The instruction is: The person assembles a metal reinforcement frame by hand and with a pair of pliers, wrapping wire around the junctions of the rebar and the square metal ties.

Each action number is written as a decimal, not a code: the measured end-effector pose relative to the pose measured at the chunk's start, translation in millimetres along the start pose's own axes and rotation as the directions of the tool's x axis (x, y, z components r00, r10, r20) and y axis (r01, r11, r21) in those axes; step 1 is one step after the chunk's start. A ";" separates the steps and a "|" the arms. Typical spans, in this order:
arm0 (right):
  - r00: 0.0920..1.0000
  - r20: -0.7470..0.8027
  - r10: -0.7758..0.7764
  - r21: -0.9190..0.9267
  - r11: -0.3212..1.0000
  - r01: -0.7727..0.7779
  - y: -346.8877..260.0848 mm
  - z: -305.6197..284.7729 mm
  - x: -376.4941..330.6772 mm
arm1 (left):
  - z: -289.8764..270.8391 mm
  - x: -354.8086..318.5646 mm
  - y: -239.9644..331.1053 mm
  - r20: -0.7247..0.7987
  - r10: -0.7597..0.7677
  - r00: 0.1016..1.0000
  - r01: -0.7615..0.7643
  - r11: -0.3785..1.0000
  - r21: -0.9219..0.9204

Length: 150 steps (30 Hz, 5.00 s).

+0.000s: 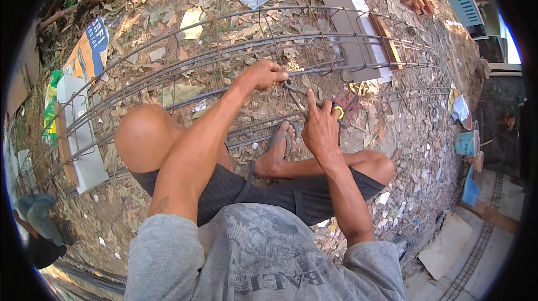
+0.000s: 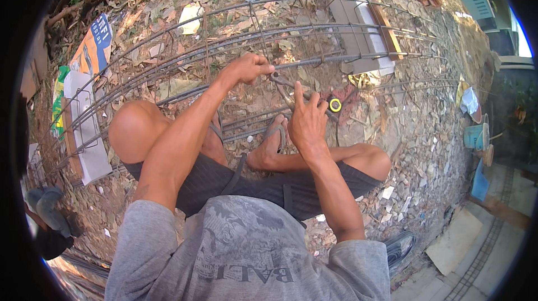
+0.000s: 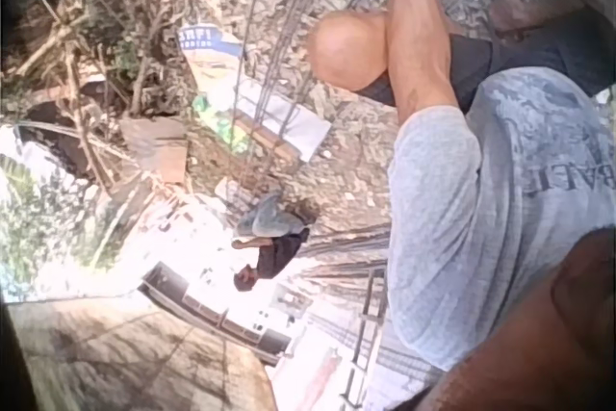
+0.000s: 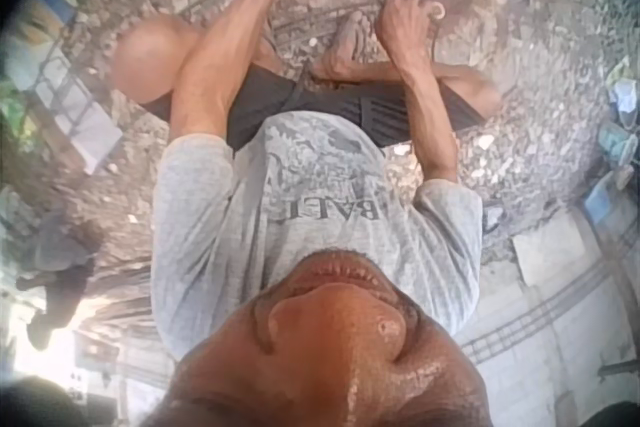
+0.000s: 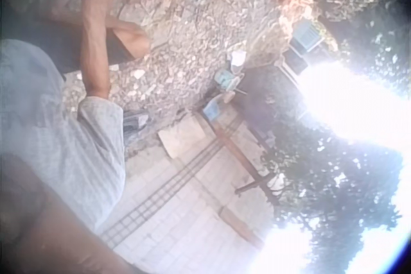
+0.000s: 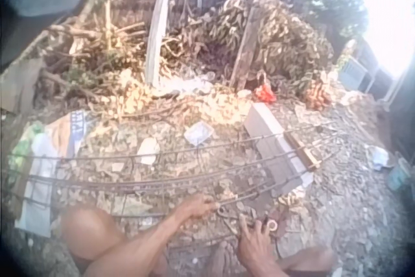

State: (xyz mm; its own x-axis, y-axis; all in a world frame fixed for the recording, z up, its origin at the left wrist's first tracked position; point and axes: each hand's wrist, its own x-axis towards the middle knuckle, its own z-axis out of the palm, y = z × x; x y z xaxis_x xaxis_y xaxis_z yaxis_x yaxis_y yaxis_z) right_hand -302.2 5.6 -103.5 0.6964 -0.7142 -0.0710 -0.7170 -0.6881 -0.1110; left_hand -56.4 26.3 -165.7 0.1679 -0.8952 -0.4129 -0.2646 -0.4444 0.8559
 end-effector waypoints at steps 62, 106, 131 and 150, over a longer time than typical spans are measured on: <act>0.732 0.598 -0.326 0.780 0.026 -0.625 48.1 47.7 -10.0 | 11.3 0.6 2.2 -0.176 -0.017 0.984 0.014 1.000 -0.018; 0.996 -0.011 -0.085 0.107 0.991 0.086 40.0 23.0 -15.5 | 14.1 -2.0 -1.9 -0.238 0.027 0.971 -0.015 0.999 0.052; 0.986 -0.145 -0.082 0.189 0.976 0.109 58.4 40.3 -24.1 | 57.7 -63.1 44.5 -0.704 0.204 0.681 -0.143 0.979 0.146; 0.933 -0.218 0.288 0.953 0.269 0.139 48.5 2.1 6.6 | 73.8 -94.8 -3.4 -0.295 -0.242 0.924 0.007 0.783 -0.622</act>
State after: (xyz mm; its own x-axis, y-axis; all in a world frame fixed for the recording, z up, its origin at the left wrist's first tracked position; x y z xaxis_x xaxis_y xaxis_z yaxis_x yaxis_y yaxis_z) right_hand -332.3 -32.3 -111.5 0.4364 -0.8920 0.1176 -0.0671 -0.1626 -0.9844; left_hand -141.5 110.2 -152.5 0.4997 -0.7095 -0.4970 0.3843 -0.3326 0.8612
